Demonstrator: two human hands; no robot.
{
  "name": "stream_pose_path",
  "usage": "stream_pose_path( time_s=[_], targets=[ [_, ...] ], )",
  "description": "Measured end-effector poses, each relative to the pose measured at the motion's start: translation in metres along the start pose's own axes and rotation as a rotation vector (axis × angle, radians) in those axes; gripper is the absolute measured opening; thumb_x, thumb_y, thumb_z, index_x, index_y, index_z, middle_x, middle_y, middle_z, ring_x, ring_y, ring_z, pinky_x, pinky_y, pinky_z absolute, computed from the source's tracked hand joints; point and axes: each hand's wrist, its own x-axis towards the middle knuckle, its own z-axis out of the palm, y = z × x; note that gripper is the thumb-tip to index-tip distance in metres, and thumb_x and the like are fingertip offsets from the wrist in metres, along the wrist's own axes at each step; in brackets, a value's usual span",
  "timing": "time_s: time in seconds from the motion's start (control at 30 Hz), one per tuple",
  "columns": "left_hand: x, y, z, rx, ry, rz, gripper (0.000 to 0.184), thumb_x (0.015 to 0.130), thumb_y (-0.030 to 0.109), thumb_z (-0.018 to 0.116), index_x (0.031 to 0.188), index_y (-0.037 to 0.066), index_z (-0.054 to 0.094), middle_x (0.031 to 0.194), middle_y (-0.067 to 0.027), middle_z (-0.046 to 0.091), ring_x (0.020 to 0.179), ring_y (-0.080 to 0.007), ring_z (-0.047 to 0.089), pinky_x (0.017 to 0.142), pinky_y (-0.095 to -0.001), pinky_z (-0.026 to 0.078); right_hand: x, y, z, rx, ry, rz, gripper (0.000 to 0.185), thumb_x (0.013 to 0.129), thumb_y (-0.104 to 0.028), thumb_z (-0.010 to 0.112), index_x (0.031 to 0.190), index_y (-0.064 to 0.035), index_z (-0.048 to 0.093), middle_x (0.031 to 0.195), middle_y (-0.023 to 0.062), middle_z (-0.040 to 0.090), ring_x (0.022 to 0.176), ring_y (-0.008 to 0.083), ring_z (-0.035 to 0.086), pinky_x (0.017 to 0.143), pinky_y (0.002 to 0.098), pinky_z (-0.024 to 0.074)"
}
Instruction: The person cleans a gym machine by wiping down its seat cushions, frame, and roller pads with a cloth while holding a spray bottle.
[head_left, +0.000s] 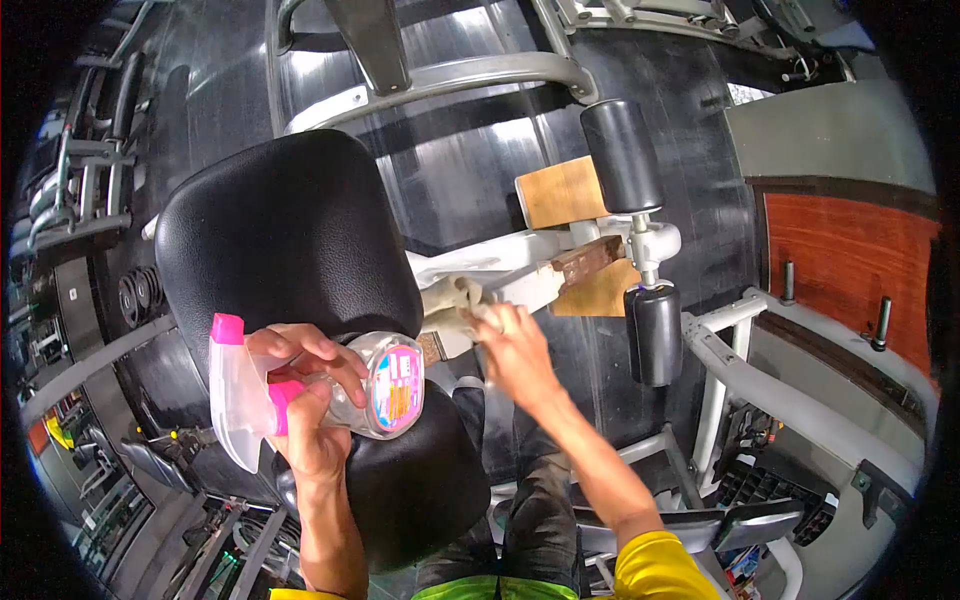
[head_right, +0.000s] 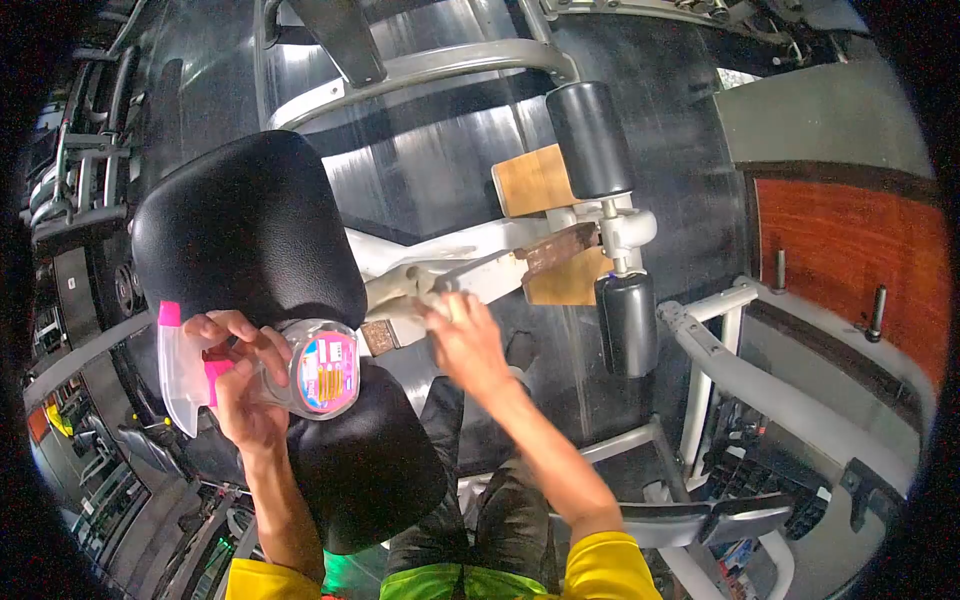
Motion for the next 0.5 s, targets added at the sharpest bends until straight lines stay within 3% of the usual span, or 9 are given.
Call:
stream_pose_path(
  time_s=[0.03, 0.1, 0.17, 0.2, 0.3, 0.33, 0.43, 0.47, 0.5],
  targets=[
    [0.0, -0.001, -0.001, 0.005, -0.002, -0.003, 0.036, 0.073, -0.001, 0.049, 0.108, 0.003, 0.04, 0.09, -0.0159, 0.051, 0.05, -0.0202, 0.055, 0.059, -0.0361, 0.051, 0.004, 0.02, -0.002, -0.072, -0.004, -0.06, 0.024, 0.072, 0.001, 0.059, 0.095, -0.0055, 0.061, 0.105, 0.015, 0.055, 0.093, 0.0334, 0.051, 0.08, 0.0425, 0.0465],
    [0.001, 0.0, -0.001, 0.014, 0.0, -0.004, 0.036, 0.073, 0.0, 0.049, 0.108, 0.003, 0.04, 0.091, -0.0159, 0.051, 0.05, -0.0202, 0.055, 0.059, -0.0363, 0.052, 0.024, 0.067, -0.002, -0.231, -0.026, 0.053, 0.017, 0.082, -0.015, 0.056, 0.094, -0.0056, 0.064, 0.1, 0.016, 0.054, 0.088, 0.0343, 0.052, 0.074, 0.046, 0.0467],
    [0.001, 0.001, 0.002, 0.004, -0.013, -0.015, 0.035, 0.073, 0.0, 0.049, 0.107, 0.003, 0.04, 0.09, -0.0161, 0.051, 0.05, -0.0205, 0.056, 0.058, -0.0352, 0.052, 0.048, 0.113, -0.013, -0.243, -0.2, 0.282, 0.023, 0.086, -0.021, 0.05, 0.086, -0.0039, 0.066, 0.104, 0.0171, 0.056, 0.092, 0.0385, 0.054, 0.081, 0.0488, 0.0469],
    [0.001, 0.0, 0.002, 0.006, -0.009, -0.016, 0.035, 0.073, 0.0, 0.049, 0.107, 0.003, 0.04, 0.09, -0.0161, 0.051, 0.05, -0.0205, 0.056, 0.058, -0.0352, 0.052, 0.066, 0.125, -0.021, -0.161, -0.341, 0.384, 0.029, 0.087, -0.025, 0.047, 0.093, -0.0035, 0.066, 0.114, 0.0169, 0.055, 0.099, 0.0404, 0.054, 0.084, 0.0476, 0.0476],
    [0.0, -0.002, 0.001, -0.009, -0.043, 0.025, 0.036, 0.073, 0.0, 0.049, 0.107, 0.004, 0.039, 0.09, -0.0159, 0.052, 0.05, -0.021, 0.056, 0.054, -0.033, 0.052, 0.107, 0.146, -0.013, -0.325, -0.694, 0.445, 0.033, 0.076, -0.026, 0.055, 0.098, -0.0047, 0.068, 0.111, 0.0159, 0.062, 0.104, 0.0352, 0.059, 0.087, 0.0405, 0.0489],
    [0.0, -0.003, 0.001, 0.014, -0.04, 0.018, 0.036, 0.073, 0.001, 0.049, 0.107, 0.004, 0.039, 0.09, -0.0154, 0.052, 0.05, -0.0212, 0.056, 0.053, -0.0323, 0.051, 0.116, 0.139, -0.011, -0.325, -0.696, 0.442, 0.033, 0.076, -0.026, 0.055, 0.098, -0.0047, 0.068, 0.111, 0.0159, 0.062, 0.104, 0.0352, 0.059, 0.087, 0.0405, 0.0489],
    [0.0, -0.002, -0.001, 0.029, -0.032, 0.006, 0.035, 0.073, 0.001, 0.049, 0.106, 0.005, 0.038, 0.089, -0.0145, 0.052, 0.05, -0.0217, 0.056, 0.05, -0.0317, 0.051, 0.136, 0.103, 0.007, -0.445, -1.042, 0.322, 0.033, 0.068, -0.02, 0.058, 0.094, -0.0045, 0.07, 0.104, 0.0158, 0.066, 0.099, 0.0314, 0.063, 0.082, 0.0383, 0.051],
    [-0.001, -0.002, -0.001, 0.017, -0.023, -0.001, 0.034, 0.074, 0.001, 0.049, 0.106, 0.006, 0.038, 0.089, -0.0141, 0.052, 0.051, -0.0221, 0.056, 0.049, -0.0318, 0.051, 0.131, 0.096, 0.023, -0.441, -0.991, 0.19, 0.033, 0.068, -0.021, 0.06, 0.095, -0.0053, 0.07, 0.101, 0.0163, 0.067, 0.098, 0.029, 0.064, 0.082, 0.0378, 0.0508],
    [-0.001, -0.002, 0.0, 0.016, -0.018, -0.004, 0.034, 0.074, 0.001, 0.049, 0.106, 0.006, 0.038, 0.089, -0.0141, 0.052, 0.051, -0.0221, 0.056, 0.049, -0.0318, 0.051, 0.139, 0.072, 0.019, -0.382, -1.107, 0.174, 0.033, 0.069, -0.026, 0.061, 0.095, -0.008, 0.07, 0.097, 0.016, 0.067, 0.094, 0.0303, 0.064, 0.08, 0.0381, 0.0508]
  ],
)
